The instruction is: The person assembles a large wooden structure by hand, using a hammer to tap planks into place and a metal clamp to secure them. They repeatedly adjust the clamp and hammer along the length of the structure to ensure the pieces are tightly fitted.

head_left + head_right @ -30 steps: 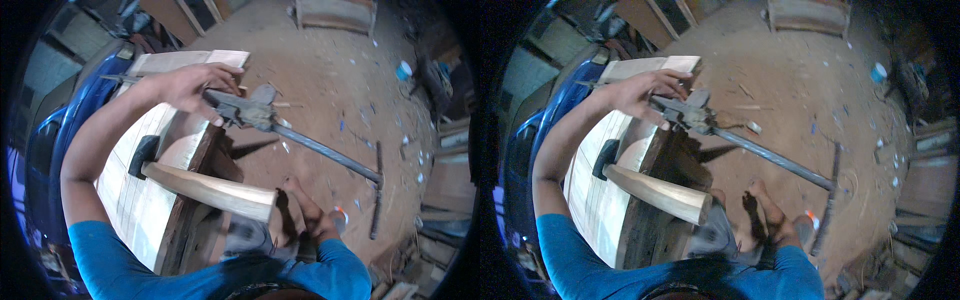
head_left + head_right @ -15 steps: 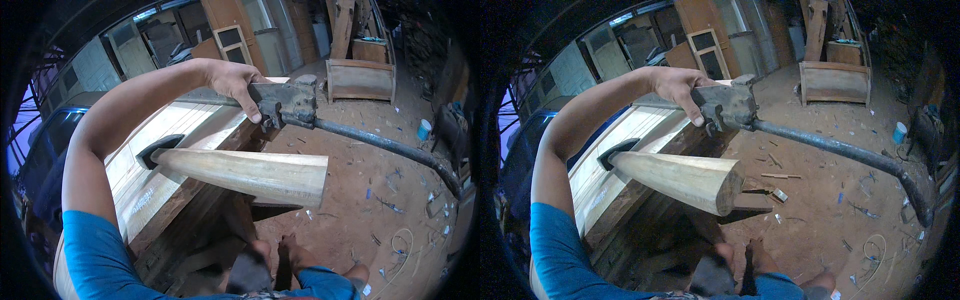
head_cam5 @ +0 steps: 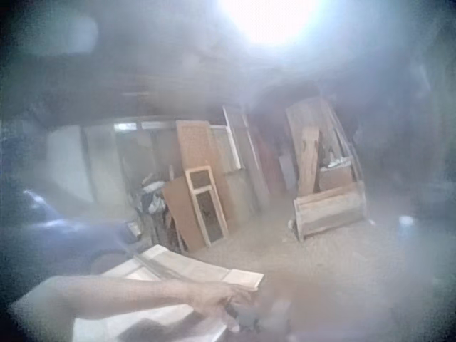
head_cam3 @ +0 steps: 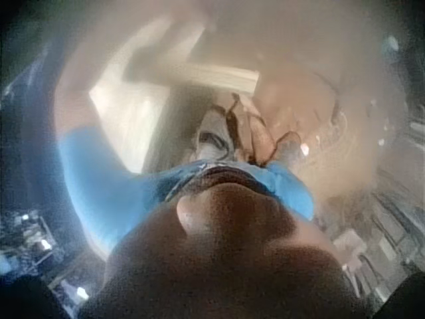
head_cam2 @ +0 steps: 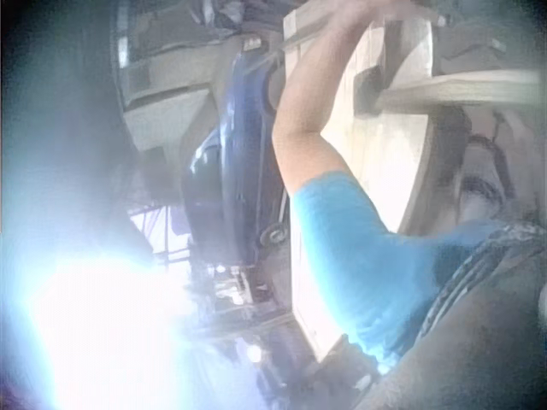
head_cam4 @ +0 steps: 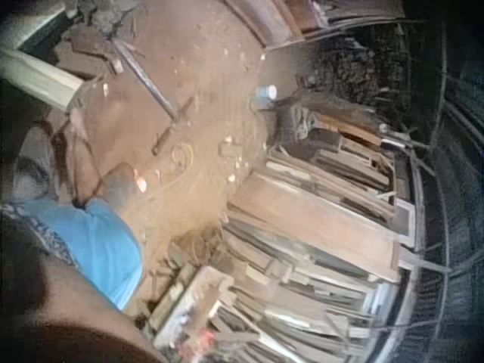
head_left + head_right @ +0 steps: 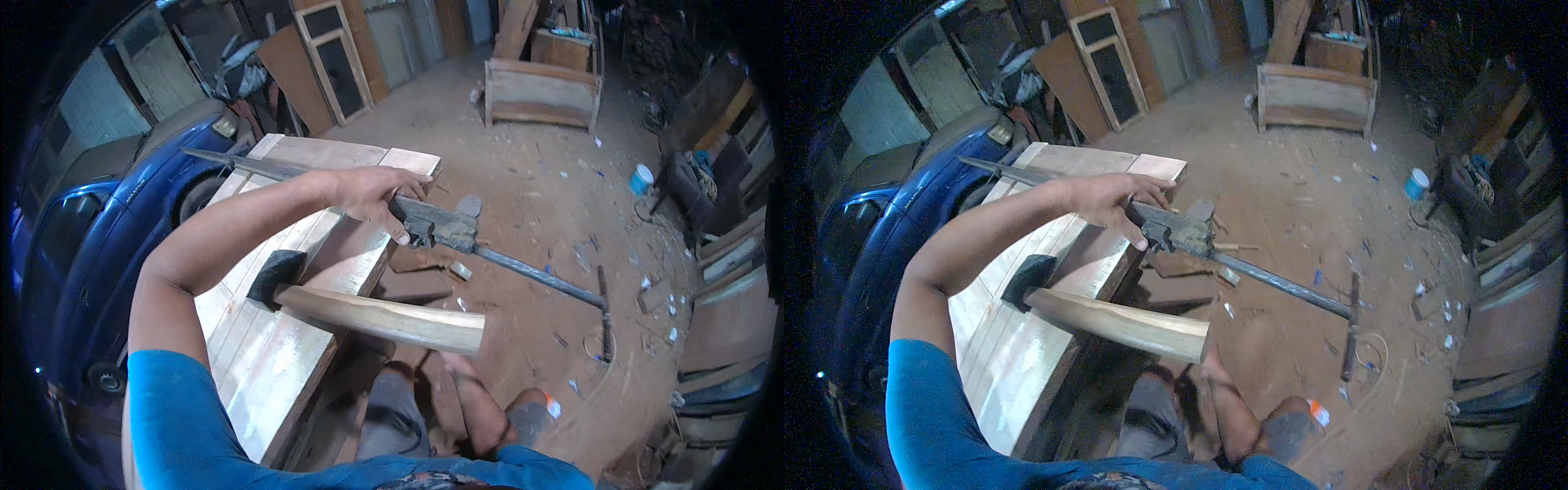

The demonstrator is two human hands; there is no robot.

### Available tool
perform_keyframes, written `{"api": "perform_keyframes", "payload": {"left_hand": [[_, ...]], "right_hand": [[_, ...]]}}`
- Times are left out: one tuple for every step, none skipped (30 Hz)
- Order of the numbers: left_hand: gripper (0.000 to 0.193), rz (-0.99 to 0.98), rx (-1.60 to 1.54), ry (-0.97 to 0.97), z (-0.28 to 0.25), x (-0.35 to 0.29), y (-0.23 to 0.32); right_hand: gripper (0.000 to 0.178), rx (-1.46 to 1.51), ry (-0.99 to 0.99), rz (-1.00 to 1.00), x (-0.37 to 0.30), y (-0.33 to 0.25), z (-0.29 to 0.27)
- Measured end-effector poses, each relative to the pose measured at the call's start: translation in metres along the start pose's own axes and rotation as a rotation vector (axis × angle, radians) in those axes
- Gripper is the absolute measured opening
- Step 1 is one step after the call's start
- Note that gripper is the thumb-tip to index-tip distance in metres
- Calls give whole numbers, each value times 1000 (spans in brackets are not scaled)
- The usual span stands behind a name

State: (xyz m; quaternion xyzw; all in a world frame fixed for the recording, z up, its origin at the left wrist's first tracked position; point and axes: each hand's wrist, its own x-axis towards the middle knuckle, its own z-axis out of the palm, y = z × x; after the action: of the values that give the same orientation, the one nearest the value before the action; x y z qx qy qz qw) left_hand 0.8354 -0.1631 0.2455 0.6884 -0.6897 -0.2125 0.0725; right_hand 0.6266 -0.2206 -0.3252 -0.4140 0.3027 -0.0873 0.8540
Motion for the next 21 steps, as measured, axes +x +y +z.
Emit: {"api": "perform_keyframes", "payload": {"left_hand": [[72,26,14,0,1,1,-6],[73,53,23,0,2,-2,-9],[70,82,31,0,3,2,-10],[68,104,45,9,4,4,-10],[65,123,60,15,5,7,-12],[63,142,86,23,2,9,-11],[59,112,100,25,3,8,-7],[59,100,107,15,1,8,-5],[60,100,115,2,0,11,0],[61,60,129,3,-2,-4,1],[64,56,118,-10,-3,5,4],[66,67,120,-26,-5,12,7],[67,52,123,-34,-8,8,8],[68,32,120,-48,-7,5,7],[70,21,113,-66,-7,0,4],[68,22,111,-57,-6,-2,2],[67,37,110,-50,-4,3,0],[65,47,107,-42,-3,6,-2],[65,53,109,-47,-3,10,-3],[66,56,109,-51,-3,12,-4],[66,56,109,-54,-2,12,-4]], "right_hand": [[54,99,-49,19,-29,-28,17],[55,169,-87,45,-57,-54,34],[57,223,-109,65,-84,-80,43],[59,268,-132,86,-106,-99,53],[61,293,-154,112,-125,-120,63],[63,311,-172,130,-139,-141,76],[61,306,-192,193,-146,-160,89],[60,148,-219,153,-150,-180,102],[58,-7,-237,110,-159,-208,116],[57,-177,-294,80,-167,-225,141],[55,-103,-313,52,-168,-233,144],[54,-31,-333,22,-169,-240,148],[52,35,-378,0,-169,-242,158],[51,117,-385,16,-179,-256,175],[51,199,-395,35,-192,-268,192],[50,282,-399,51,-208,-287,209],[51,269,-366,26,-217,-302,217],[51,330,-307,-2,-217,-297,227],[51,382,-250,-35,-214,-296,238],[52,432,-195,-66,-213,-296,244],[52,415,-176,-66,-218,-295,244]]}}
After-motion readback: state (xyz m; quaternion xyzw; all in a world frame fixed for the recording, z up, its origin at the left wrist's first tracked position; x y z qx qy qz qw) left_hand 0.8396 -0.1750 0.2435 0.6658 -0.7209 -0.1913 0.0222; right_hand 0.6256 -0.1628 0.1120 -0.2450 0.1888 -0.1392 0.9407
